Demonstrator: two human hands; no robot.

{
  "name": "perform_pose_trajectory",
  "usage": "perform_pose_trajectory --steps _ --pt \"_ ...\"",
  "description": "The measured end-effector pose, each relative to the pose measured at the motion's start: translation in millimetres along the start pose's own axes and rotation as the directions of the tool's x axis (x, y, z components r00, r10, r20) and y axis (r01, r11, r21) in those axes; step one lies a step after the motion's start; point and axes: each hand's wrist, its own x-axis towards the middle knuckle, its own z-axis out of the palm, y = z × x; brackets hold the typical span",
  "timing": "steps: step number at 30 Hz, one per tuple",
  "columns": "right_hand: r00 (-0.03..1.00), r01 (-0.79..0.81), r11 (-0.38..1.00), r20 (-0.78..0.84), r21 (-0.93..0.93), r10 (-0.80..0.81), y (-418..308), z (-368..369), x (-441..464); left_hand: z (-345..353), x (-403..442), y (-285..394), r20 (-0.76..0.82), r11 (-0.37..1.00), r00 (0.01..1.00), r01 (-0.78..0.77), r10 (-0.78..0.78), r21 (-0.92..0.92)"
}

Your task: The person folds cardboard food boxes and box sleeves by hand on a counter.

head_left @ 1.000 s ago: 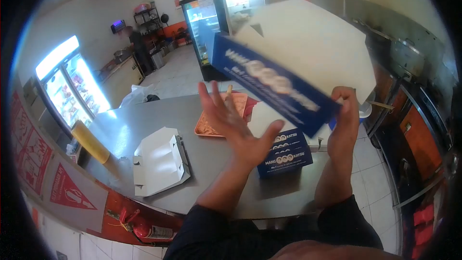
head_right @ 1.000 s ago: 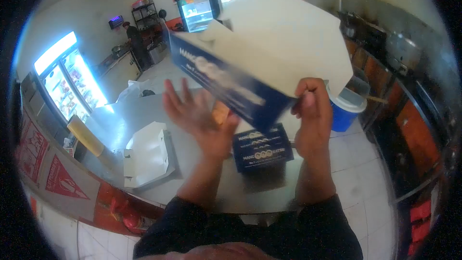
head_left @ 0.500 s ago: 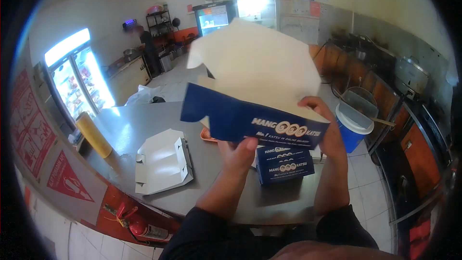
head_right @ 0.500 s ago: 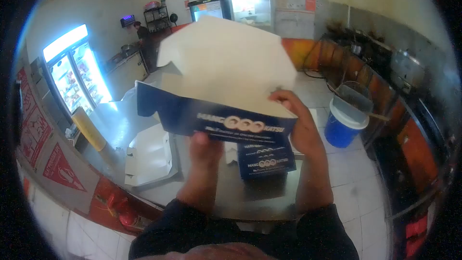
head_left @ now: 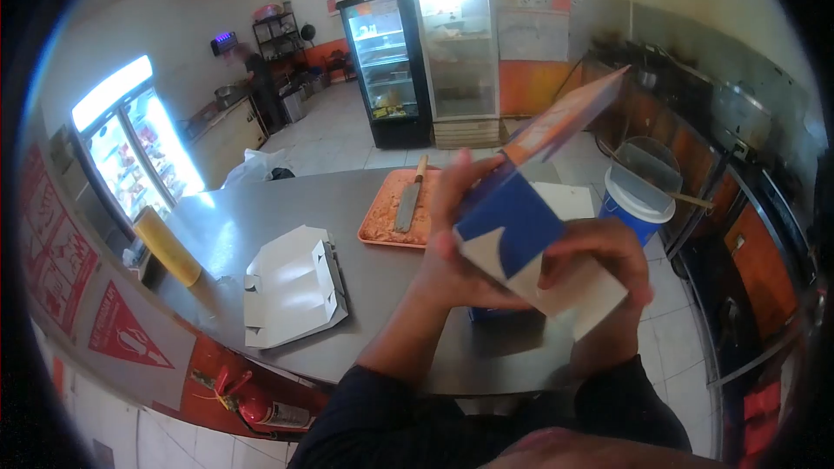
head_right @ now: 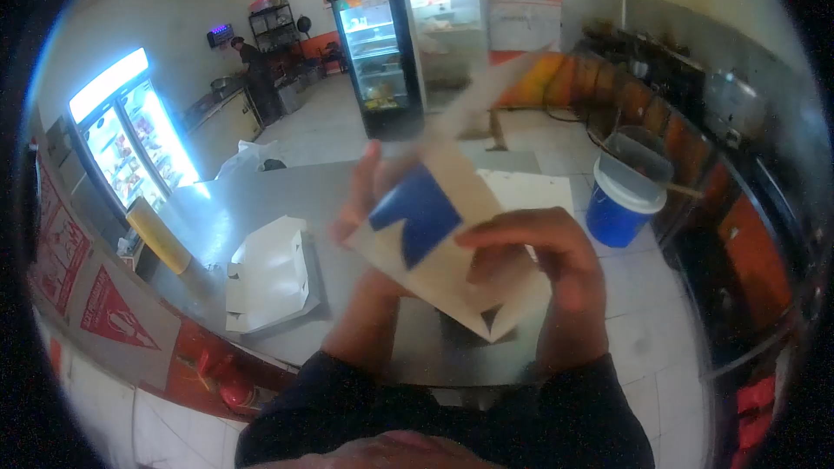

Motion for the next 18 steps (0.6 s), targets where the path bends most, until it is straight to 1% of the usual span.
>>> perform_pose_trajectory --steps 1,2,4,5,6,7,11,15,18 --pt "0.999 -0.05 0.999 0.012 0.016 0.05 -4 -7 -3 -7 1 4 0.114 0.999 0.993 0.04 -0.039 -0.009" --pt "0.992 -0.061 0.998 -0.108 -0.008 0.06 -6 0 -8 -3 7 8 0.154 0.999 0.988 -0.028 0.022 0.034" --pt "0.935 -0.1 0.994 -0.345 -0.045 0.079 -12 17 -14 4 19 18 0.231 0.98 0.962 -0.171 0.144 0.103" --pt "0.931 -0.085 0.994 -0.36 -0.073 0.053 -11 16 -4 8 22 24 0.289 0.983 0.951 -0.147 0.11 0.111" --pt "0.936 -0.089 0.995 -0.346 -0.05 0.067 -12 13 -4 11 24 29 0.346 0.985 0.935 -0.123 0.075 0.12" --pt "0.94 -0.094 0.995 -0.332 -0.027 0.08 -14 11 -5 14 25 34 0.349 0.986 0.937 -0.089 0.036 0.138" --pt "0.959 -0.08 0.997 -0.273 0.014 0.081 -18 3 0 18 26 32 0.39 0.982 0.921 -0.088 0.015 0.17" --pt "0.955 -0.106 0.994 -0.278 0.013 0.106 -15 -3 -1 20 27 37 0.402 0.977 0.916 -0.083 -0.003 0.196" --pt "0.974 -0.101 0.994 -0.21 -0.046 0.089 -8 -17 -2 19 30 43 0.429 0.961 0.903 -0.095 -0.026 0.26"
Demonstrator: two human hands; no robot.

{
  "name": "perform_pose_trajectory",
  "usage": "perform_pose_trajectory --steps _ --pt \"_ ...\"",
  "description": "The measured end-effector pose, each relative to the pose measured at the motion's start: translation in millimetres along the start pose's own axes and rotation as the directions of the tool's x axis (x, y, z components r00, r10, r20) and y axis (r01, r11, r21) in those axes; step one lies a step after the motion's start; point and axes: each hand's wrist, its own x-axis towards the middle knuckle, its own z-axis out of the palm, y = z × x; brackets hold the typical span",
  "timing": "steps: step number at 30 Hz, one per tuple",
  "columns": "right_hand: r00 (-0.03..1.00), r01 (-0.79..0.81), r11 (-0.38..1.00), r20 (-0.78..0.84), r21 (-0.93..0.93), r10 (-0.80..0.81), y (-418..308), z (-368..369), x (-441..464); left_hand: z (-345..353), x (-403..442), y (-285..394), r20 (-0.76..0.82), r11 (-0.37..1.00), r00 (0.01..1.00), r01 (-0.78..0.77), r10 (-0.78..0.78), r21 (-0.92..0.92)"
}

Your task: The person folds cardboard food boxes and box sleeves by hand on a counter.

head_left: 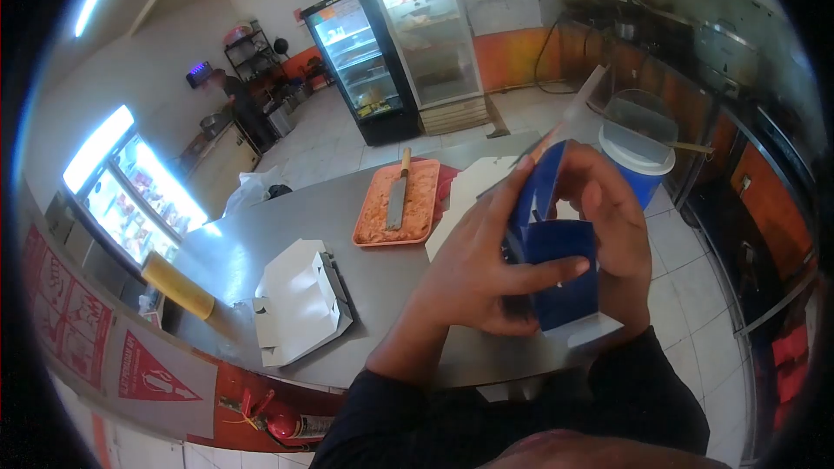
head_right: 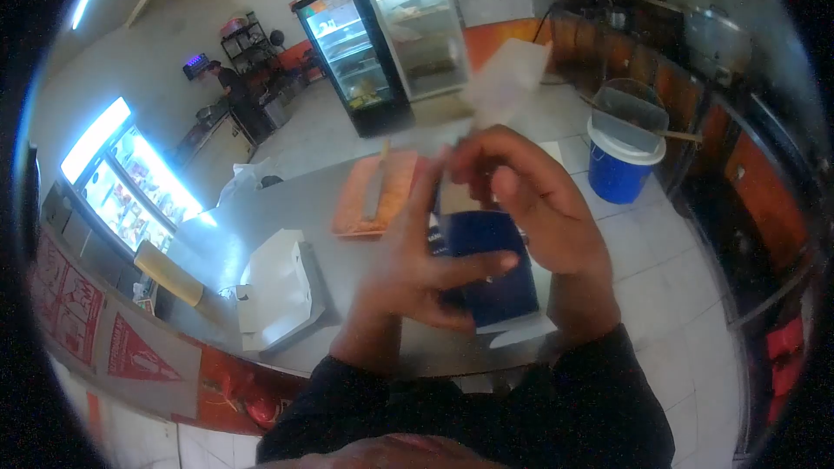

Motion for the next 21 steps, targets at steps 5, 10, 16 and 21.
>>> perform_pose_trajectory --steps 5,10,16,21 --pt "0.993 0.114 0.989 0.045 -0.096 -0.11 -11 4 5 -7 1 4 0.118 0.994 0.991 0.057 -0.068 0.094" --pt "0.992 0.11 0.994 0.067 -0.024 -0.108 -3 -16 4 -8 -7 -8 -0.129 0.948 0.99 0.096 -0.059 0.305" --pt "0.976 0.177 0.983 0.134 -0.056 -0.169 7 4 11 2 -15 -24 -0.446 0.963 0.894 0.081 0.043 0.256" --pt "0.989 0.031 0.999 0.148 -0.038 -0.025 5 1 6 6 -14 -26 -0.472 0.956 0.879 0.076 0.07 0.283"
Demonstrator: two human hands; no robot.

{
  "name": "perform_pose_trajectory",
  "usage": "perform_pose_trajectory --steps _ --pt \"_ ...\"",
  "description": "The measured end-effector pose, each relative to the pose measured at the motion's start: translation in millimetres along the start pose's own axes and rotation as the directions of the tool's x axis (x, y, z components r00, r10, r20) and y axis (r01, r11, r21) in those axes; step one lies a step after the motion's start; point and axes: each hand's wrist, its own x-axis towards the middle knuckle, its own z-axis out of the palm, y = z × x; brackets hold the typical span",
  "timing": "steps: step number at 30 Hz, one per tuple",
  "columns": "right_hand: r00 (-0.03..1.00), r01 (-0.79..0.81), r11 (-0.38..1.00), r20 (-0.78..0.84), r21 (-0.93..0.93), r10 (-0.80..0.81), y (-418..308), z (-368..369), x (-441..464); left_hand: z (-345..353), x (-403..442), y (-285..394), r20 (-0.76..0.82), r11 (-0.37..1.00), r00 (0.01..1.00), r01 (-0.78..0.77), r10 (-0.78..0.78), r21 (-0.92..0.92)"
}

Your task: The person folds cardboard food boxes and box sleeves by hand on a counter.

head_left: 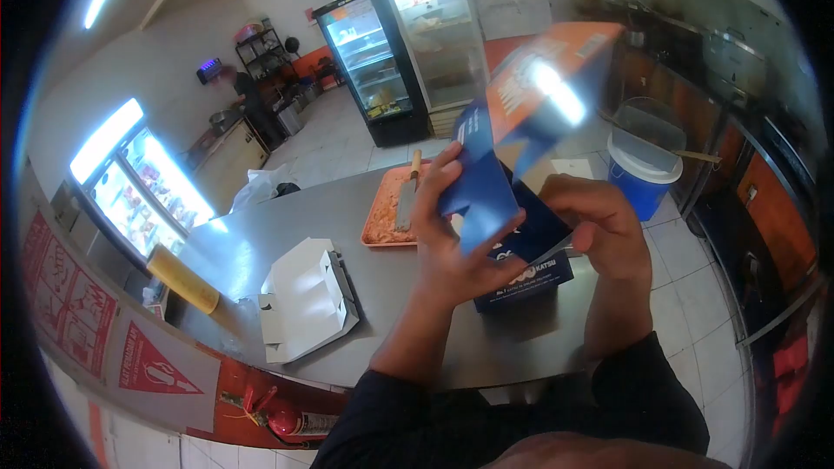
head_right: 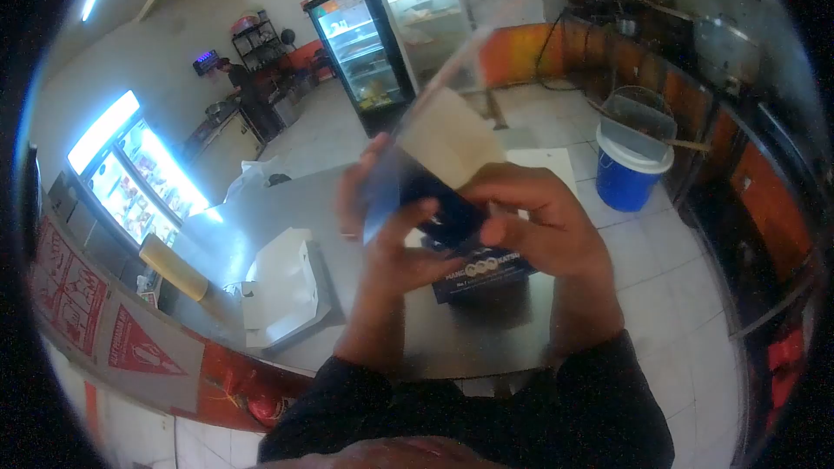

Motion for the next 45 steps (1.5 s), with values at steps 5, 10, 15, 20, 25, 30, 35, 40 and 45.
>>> perform_pose_trajectory --steps 5,10,15,20,25,30,35,40,45 --pt "0.999 0.024 0.942 -0.021 -0.333 -0.033 1 4 9 2 1 -1 0.055 1.0 0.998 -0.004 0.003 0.017" --pt "0.987 0.13 0.874 -0.024 -0.468 -0.16 -6 15 19 4 -2 -9 0.021 0.999 0.999 0.048 -0.047 -0.027" --pt "0.94 0.044 0.884 -0.279 -0.466 -0.194 9 18 14 7 -15 -17 -0.078 0.989 0.986 0.15 -0.149 0.005" --pt "0.897 0.08 0.791 -0.303 -0.606 -0.323 13 33 21 -3 -6 -9 0.032 0.966 0.987 0.148 -0.158 0.213" --pt "0.919 0.06 0.697 -0.234 -0.714 -0.319 12 32 21 -5 -2 -4 0.146 0.959 0.975 0.126 -0.167 0.253" --pt "0.885 0.033 0.857 -0.383 -0.515 -0.264 -1 24 19 -10 8 4 0.396 0.98 0.904 0.095 -0.158 0.174" --pt "0.855 -0.202 0.958 -0.513 -0.204 0.071 -8 7 -1 1 6 22 0.493 0.998 0.869 0.056 -0.05 0.003" --pt "0.948 -0.109 0.832 -0.309 -0.544 -0.078 -20 -14 -7 -13 14 30 0.509 0.967 0.861 0.134 -0.004 -0.218" --pt "0.968 -0.181 0.797 -0.248 -0.576 0.041 -28 -6 -9 -17 18 38 0.532 0.994 0.845 0.099 -0.056 -0.052"
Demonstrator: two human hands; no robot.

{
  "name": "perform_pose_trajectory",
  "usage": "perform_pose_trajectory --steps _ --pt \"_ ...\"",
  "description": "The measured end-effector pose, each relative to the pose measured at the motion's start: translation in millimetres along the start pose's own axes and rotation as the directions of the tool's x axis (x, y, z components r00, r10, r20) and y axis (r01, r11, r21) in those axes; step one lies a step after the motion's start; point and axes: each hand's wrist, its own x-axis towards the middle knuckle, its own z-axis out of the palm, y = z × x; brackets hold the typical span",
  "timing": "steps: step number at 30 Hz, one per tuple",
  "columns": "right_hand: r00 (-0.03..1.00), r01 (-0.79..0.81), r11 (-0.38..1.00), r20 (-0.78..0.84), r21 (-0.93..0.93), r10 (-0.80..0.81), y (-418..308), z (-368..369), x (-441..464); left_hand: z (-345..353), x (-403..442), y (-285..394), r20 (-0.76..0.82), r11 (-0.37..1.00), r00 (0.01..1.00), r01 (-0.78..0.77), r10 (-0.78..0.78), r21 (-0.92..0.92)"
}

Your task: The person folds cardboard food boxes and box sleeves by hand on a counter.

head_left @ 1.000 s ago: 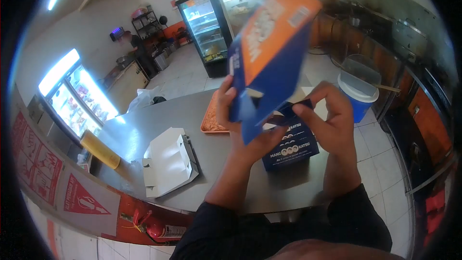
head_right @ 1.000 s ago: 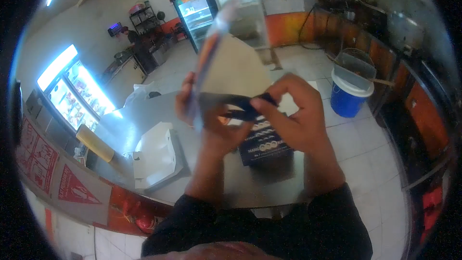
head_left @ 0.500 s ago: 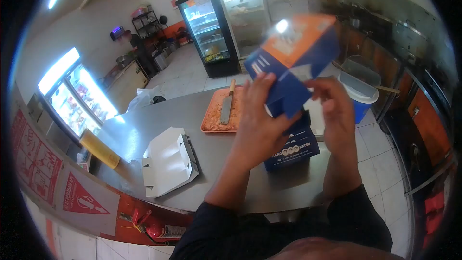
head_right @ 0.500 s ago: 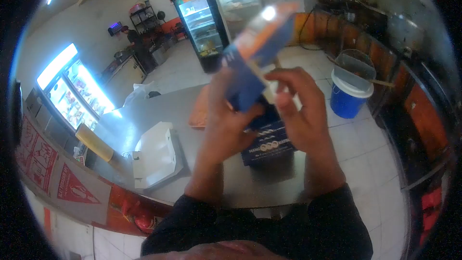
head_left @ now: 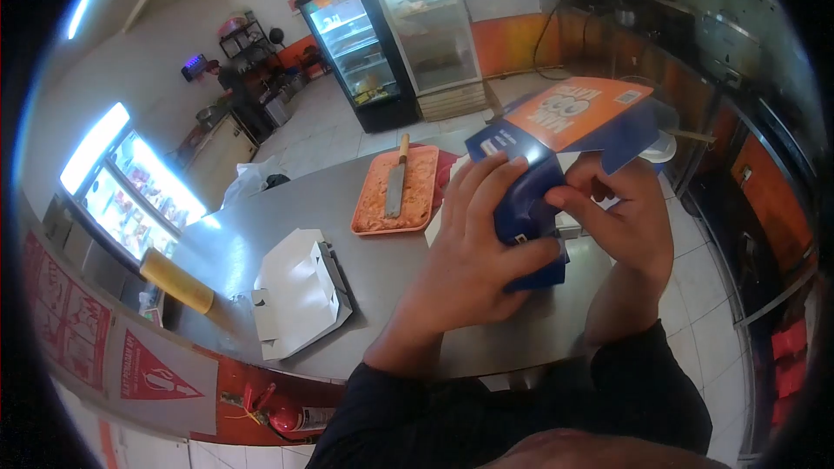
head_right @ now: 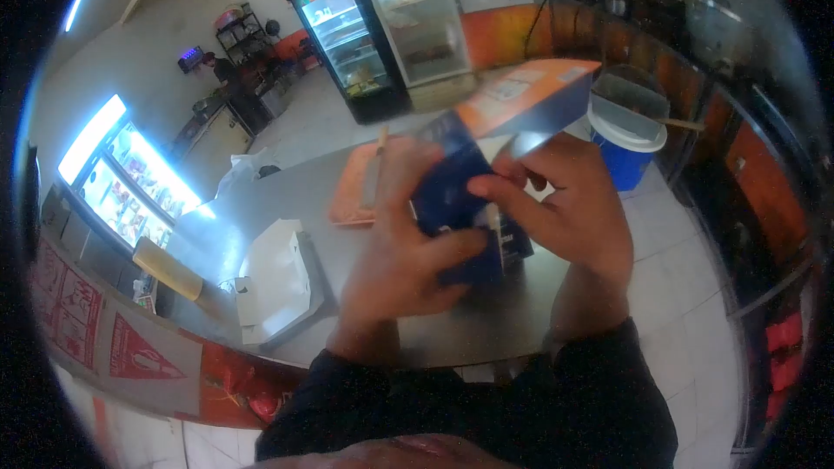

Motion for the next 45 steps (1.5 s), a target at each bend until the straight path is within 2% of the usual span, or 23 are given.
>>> perform_pose_trajectory --steps 2,5,8,10,11,12,14,16,17,19,20,21,23,26,29,32,35,38,42,43,45 --pt "0.995 -0.089 0.993 0.043 0.082 0.086 -4 4 0 1 -1 -1 0.0 0.999 1.0 0.017 -0.017 0.038" --pt "0.996 0.082 0.996 0.03 -0.023 -0.081 11 15 -5 9 -2 -6 -0.064 0.996 0.998 -0.003 0.009 0.093" --pt "0.996 -0.063 0.997 0.064 -0.037 0.065 5 13 4 20 -3 -8 -0.178 0.99 0.984 0.024 0.001 0.138" --pt "0.997 -0.072 0.936 -0.015 0.344 0.082 -7 33 8 30 1 -13 -0.293 0.99 0.955 0.079 -0.042 0.117" --pt "0.995 -0.077 0.917 -0.032 0.391 0.097 -11 38 7 30 1 -16 -0.267 0.979 0.963 0.084 -0.032 0.186" --pt "0.992 -0.08 0.895 -0.049 0.438 0.113 -15 43 5 30 -2 -17 -0.285 0.991 0.956 0.098 -0.067 0.097" --pt "0.993 -0.098 0.962 -0.041 0.255 0.112 -21 44 0 34 -4 -22 -0.322 0.991 0.938 0.103 -0.125 -0.084" --pt "0.973 -0.118 0.971 -0.169 0.207 0.154 -20 38 -8 49 -19 -61 -0.444 0.966 0.894 -0.06 -0.061 -0.252" --pt "0.957 -0.139 0.973 -0.226 0.186 0.18 -18 34 -15 47 -31 -73 -0.437 0.957 0.89 -0.002 -0.131 -0.29" --pt "0.903 -0.075 0.968 -0.396 0.241 0.168 -8 25 -27 45 -57 -93 -0.231 0.878 0.885 0.304 -0.404 -0.371" --pt "0.863 -0.031 0.964 -0.48 0.265 0.16 -4 19 -32 43 -69 -103 -0.029 0.771 0.819 0.527 -0.574 -0.358" --pt "0.862 -0.055 0.973 -0.48 0.226 0.161 -3 11 -38 45 -84 -120 0.137 0.765 0.838 0.54 -0.528 -0.35" --pt "0.865 -0.108 0.982 -0.473 0.153 0.169 -4 -6 -48 50 -112 -143 0.455 0.754 0.794 0.57 -0.403 -0.326" --pt "0.92 -0.148 0.989 -0.363 0.028 0.148 -11 -30 -56 47 -120 -127 0.419 0.627 0.781 0.623 -0.464 -0.467" --pt "0.947 -0.093 0.994 -0.311 -0.049 0.073 -27 -38 -58 44 -114 -97 0.388 0.602 0.765 0.644 -0.515 -0.472" --pt "0.964 -0.029 0.988 -0.266 -0.154 -0.014 -41 -42 -60 49 -113 -54 0.286 0.866 0.873 0.457 -0.395 -0.202" --pt "0.991 0.001 0.966 -0.131 -0.259 -0.037 -51 -50 -64 61 -111 2 0.392 0.945 0.877 0.322 -0.278 -0.05" --pt "0.999 -0.012 0.958 0.036 -0.287 0.024 -60 -49 -63 95 -129 27 0.363 0.997 0.93 0.075 -0.059 -0.03" --pt "0.945 -0.038 0.955 0.3 -0.294 0.13 -63 -35 -53 105 -119 52 0.272 0.999 0.962 0.03 -0.025 -0.012" --pt "0.923 -0.114 0.944 0.32 -0.31 0.216 -68 -26 -49 110 -119 53 0.275 0.999 0.961 0.037 -0.028 -0.026" --pt "0.892 -0.153 0.93 0.358 -0.334 0.276 -57 -9 -42 120 -121 56 0.274 0.998 0.962 0.032 -0.015 -0.058"
